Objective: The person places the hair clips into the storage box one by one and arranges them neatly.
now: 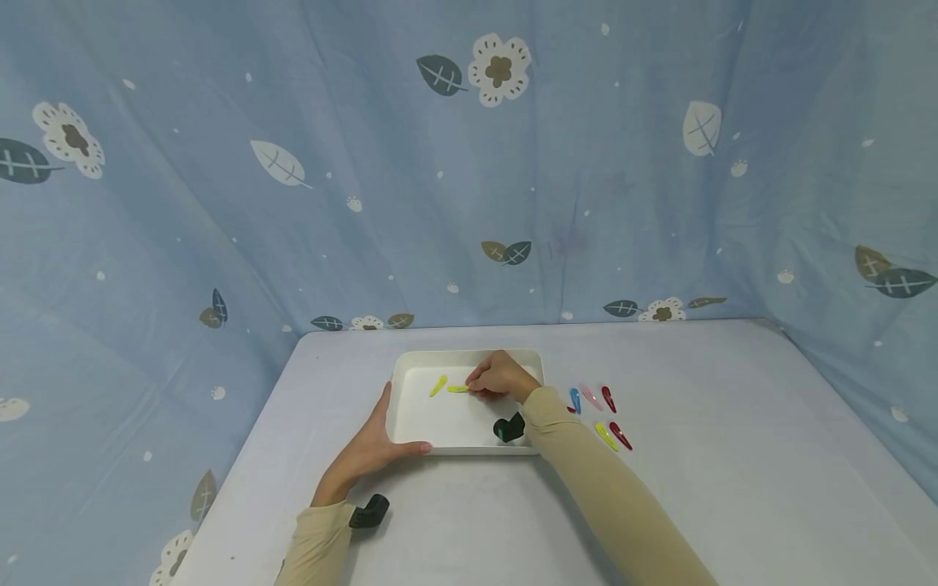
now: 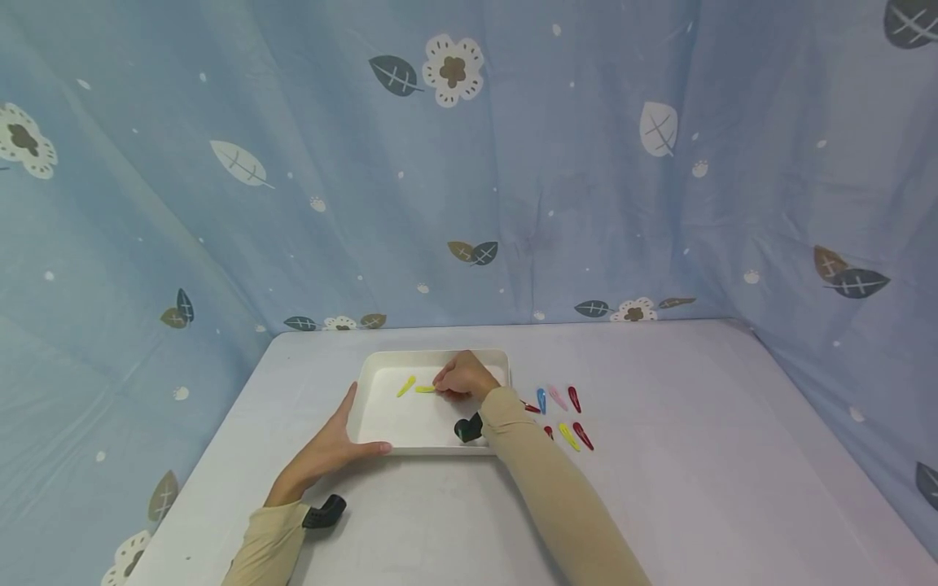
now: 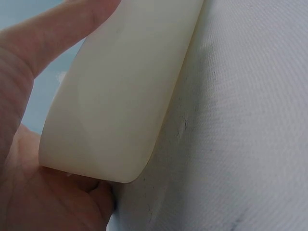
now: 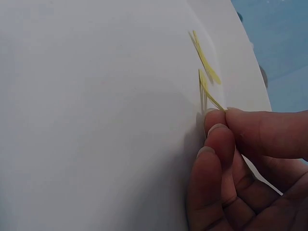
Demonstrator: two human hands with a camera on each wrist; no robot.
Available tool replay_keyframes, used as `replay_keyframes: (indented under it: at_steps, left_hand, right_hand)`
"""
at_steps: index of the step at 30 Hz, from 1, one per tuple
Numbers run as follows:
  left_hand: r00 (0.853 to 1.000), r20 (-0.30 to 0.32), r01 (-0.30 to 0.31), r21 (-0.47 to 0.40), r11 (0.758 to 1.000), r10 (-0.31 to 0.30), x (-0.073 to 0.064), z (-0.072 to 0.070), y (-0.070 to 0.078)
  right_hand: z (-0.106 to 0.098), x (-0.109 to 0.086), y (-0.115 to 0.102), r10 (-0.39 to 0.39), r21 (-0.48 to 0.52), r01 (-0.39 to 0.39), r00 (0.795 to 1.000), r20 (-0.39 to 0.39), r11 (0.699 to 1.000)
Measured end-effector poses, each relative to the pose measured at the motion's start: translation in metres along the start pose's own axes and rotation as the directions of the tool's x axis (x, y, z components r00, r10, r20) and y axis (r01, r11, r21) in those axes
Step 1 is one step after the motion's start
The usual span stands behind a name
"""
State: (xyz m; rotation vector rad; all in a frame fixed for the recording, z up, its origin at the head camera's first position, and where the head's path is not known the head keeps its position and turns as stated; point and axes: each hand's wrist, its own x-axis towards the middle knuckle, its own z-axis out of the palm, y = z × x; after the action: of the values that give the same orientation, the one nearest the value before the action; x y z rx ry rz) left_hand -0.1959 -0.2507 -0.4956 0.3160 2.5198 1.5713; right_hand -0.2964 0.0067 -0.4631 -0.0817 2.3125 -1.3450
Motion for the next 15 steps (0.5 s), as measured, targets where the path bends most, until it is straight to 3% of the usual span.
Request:
replay_keyframes:
  at_steps: [15]
  left_hand:
    - [1.0,-0.006,0.022,0.009,1.0,-0.022,-0.0005,0.0,-0.0005]
  right_hand:
    - [-0.0014,0.0001,0.0013,-0.003,0.011,0.003,1.0,0.004,1.0]
